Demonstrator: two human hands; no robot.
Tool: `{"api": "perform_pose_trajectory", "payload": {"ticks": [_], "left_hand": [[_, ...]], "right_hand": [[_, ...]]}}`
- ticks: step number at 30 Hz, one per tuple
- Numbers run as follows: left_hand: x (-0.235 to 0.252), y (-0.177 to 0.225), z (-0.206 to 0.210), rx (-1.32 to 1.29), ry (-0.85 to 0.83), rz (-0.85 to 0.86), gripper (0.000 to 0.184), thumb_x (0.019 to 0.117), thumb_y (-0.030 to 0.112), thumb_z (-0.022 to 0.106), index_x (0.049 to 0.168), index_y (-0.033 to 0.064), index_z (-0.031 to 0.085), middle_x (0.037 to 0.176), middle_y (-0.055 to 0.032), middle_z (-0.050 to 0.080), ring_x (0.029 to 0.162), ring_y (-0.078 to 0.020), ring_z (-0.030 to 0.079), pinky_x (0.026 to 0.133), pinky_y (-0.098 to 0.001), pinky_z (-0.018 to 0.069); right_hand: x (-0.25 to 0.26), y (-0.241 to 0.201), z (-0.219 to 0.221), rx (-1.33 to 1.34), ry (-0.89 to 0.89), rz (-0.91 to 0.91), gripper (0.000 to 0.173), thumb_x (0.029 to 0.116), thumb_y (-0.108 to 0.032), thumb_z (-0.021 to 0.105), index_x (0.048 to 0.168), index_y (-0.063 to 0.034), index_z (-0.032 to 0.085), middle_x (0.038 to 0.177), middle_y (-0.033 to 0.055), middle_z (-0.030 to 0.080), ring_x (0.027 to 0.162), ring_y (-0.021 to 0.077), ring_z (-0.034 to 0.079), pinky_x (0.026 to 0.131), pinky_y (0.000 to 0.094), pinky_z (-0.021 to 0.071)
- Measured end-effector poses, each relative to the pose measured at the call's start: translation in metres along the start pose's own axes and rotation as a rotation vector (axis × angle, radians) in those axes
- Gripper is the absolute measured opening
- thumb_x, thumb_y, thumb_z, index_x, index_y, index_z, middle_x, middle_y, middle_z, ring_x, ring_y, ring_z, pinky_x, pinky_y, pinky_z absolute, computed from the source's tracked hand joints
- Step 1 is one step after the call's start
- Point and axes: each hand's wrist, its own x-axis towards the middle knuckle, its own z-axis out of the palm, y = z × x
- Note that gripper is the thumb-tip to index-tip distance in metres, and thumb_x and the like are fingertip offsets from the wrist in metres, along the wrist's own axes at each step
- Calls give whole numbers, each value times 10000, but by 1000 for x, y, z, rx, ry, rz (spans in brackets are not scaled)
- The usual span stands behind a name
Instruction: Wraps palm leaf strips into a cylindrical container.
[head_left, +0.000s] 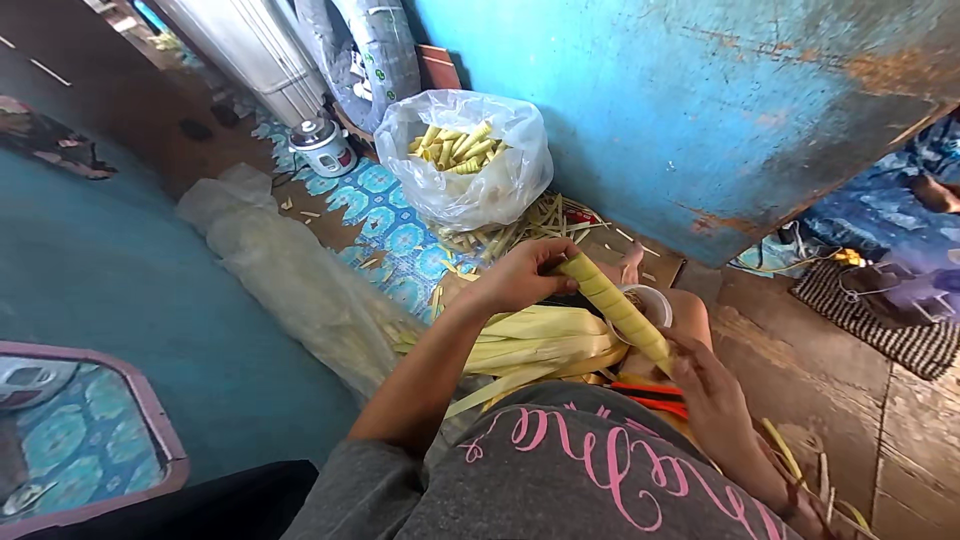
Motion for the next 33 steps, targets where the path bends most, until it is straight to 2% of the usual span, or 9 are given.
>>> {"api": "perform_pose_trajectory", "payload": {"ticks": [2, 6, 11, 15, 19, 21, 26, 29, 33], "left_hand": [[-1, -1, 0, -5, 29, 0, 236, 954, -32, 652, 1183, 10, 609, 918, -74, 695, 760, -108, 685, 723, -264, 592], [-1, -2, -1, -55, -3, 32, 234, 942, -24, 672, 1168, 11, 620, 928, -52, 696, 781, -78, 675, 737, -232, 582], [4, -5, 1, -77, 42, 12, 233, 947, -19, 662, 1172, 16, 612, 911, -40, 697, 770, -77, 677, 725, -240, 583], [4, -4, 2, -132, 59, 16, 250, 941, -30, 664, 1184, 1, 615, 920, -41, 696, 781, -74, 677, 747, -246, 588], [5, -5, 4, -140, 87, 6, 240, 942, -48, 651, 1175, -7, 608, 917, -53, 696, 766, -86, 684, 725, -251, 596], [6, -5, 3, -162, 77, -8, 293, 947, -49, 645, 1232, -8, 596, 932, -47, 698, 785, -83, 688, 746, -249, 598], [4, -12, 0, -270, 45, 45, 214, 940, -60, 639, 1142, 5, 617, 938, -10, 703, 826, -65, 687, 796, -255, 596], [4, -23, 5, -424, 68, 51, 176, 958, -68, 589, 1085, 51, 618, 919, 0, 700, 812, -74, 686, 787, -260, 593], [8, -50, 13, -470, 159, 59, 174, 953, -21, 592, 1084, 84, 639, 1030, 11, 694, 882, -58, 669, 811, -256, 577]], "right_hand": [[-1, 4, 0, -135, 13, -150, 476, 1051, -317, 542, 1350, 51, 589, 1167, 104, 684, 954, 55, 653, 834, 202, 551], [2, -16, -8, 599, -71, 495, 425, 1115, -222, 242, 1278, -89, 611, 765, -11, 714, 517, 20, 600, 469, 157, 507], [-2, 2, -2, -205, 21, -165, 486, 1053, -321, 525, 1350, 60, 583, 1189, 134, 676, 987, 92, 650, 854, 230, 547], [4, -16, -5, 652, -56, 516, 419, 1119, -228, 233, 1210, -95, 620, 752, -7, 710, 542, 23, 620, 501, 155, 525], [1, -3, -1, -101, -3, -109, 482, 1082, -326, 479, 1356, 61, 566, 1133, 67, 696, 928, 33, 668, 819, 198, 569], [2, 1, 0, -216, 4, -197, 570, 1096, -393, 425, 1378, 89, 540, 1117, 109, 701, 869, 45, 676, 768, 205, 580], [1, -16, -4, 614, -132, 453, 503, 1118, -291, 145, 1203, -82, 595, 775, 20, 733, 530, 75, 650, 484, 207, 557], [-1, -15, -8, 791, -263, 526, 511, 1119, -382, 204, 1125, -108, 635, 791, 31, 732, 534, 60, 649, 478, 185, 547], [1, -11, -11, 903, -485, 518, 540, 1076, -514, 396, 1330, -95, 622, 884, 42, 744, 640, 91, 697, 570, 225, 599]]}}
